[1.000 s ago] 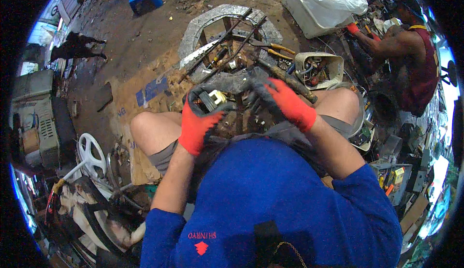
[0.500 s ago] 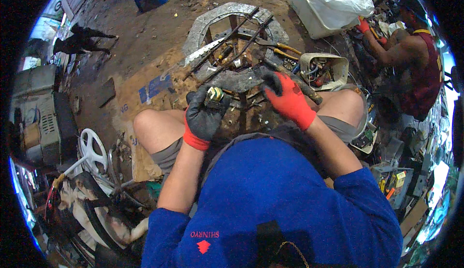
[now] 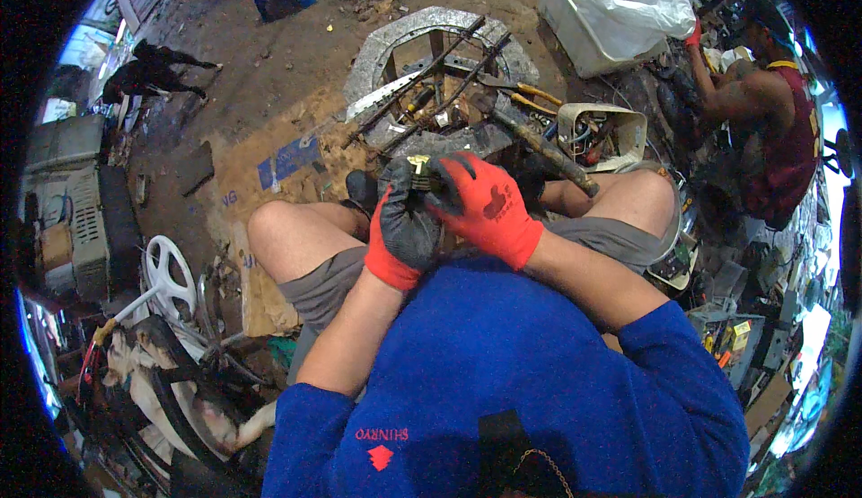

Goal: The person sits on the floor and uses a screwdriver to disassemble a small electronic component. They remove screws, separate the casing, and manipulate the internal wires and parts with their gloved hands.

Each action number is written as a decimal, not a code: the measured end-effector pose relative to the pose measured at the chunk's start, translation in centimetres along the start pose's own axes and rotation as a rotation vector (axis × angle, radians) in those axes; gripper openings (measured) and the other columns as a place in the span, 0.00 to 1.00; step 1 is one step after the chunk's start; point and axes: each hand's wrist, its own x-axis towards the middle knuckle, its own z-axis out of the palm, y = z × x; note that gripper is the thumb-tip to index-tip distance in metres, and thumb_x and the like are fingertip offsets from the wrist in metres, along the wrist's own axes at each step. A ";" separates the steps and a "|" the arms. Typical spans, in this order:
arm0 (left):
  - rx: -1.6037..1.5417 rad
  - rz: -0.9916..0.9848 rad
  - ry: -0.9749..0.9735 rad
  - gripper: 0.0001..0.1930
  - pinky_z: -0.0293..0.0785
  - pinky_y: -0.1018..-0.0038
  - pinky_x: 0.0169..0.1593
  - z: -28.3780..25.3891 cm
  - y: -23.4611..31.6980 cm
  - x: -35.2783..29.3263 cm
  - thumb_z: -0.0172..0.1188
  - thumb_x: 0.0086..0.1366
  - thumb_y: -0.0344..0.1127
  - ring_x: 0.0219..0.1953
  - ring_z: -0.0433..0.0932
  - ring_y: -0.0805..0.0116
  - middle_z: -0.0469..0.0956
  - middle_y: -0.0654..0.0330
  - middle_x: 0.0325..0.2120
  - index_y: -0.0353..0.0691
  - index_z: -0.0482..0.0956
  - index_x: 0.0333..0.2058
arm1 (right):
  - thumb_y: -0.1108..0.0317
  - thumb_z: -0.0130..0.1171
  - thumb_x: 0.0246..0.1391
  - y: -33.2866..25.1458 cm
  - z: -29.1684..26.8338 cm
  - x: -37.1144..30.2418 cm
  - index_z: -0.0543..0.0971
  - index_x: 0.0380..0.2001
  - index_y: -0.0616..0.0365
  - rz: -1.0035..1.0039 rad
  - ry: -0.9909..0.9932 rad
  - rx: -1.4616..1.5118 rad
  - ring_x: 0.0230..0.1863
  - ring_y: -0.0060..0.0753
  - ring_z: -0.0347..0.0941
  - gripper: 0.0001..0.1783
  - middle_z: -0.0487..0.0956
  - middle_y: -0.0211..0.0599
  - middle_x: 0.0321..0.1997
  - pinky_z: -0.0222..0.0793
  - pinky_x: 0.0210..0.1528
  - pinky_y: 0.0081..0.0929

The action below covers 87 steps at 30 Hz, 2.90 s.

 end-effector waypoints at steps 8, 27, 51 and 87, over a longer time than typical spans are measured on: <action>0.489 0.048 0.005 0.16 0.72 0.65 0.56 2.1 1.4 -0.8 0.49 0.72 0.42 0.53 0.74 0.61 0.75 0.57 0.52 0.43 0.74 0.53 | 0.62 0.67 0.45 1.7 -1.2 0.3 0.74 0.50 0.55 -0.062 0.087 0.248 0.49 0.54 0.75 0.27 0.76 0.47 0.49 0.73 0.51 0.42; 0.072 -0.184 0.121 0.16 0.73 0.61 0.58 0.3 0.8 0.6 0.53 0.70 0.42 0.50 0.76 0.58 0.77 0.56 0.48 0.40 0.74 0.52 | 0.66 0.67 0.47 4.6 -1.4 -0.5 0.81 0.44 0.61 0.438 -0.098 0.780 0.42 0.27 0.78 0.19 0.84 0.37 0.40 0.73 0.50 0.28; 0.543 -0.125 -0.004 0.20 0.69 0.66 0.62 4.4 -3.3 2.2 0.53 0.68 0.32 0.56 0.72 0.61 0.72 0.57 0.55 0.38 0.68 0.58 | 0.73 0.61 0.54 6.6 -3.0 -2.8 0.79 0.48 0.59 0.377 0.103 0.902 0.48 0.21 0.73 0.16 0.81 0.29 0.46 0.69 0.54 0.25; 1.273 0.484 0.374 0.25 0.71 0.71 0.53 -10.6 -0.2 4.0 0.63 0.57 0.20 0.46 0.76 0.68 0.77 0.60 0.47 0.39 0.70 0.53 | 0.53 0.66 0.47 10.1 -0.9 -3.1 0.66 0.62 0.61 0.580 -0.026 0.261 0.59 0.50 0.71 0.41 0.75 0.54 0.57 0.66 0.60 0.38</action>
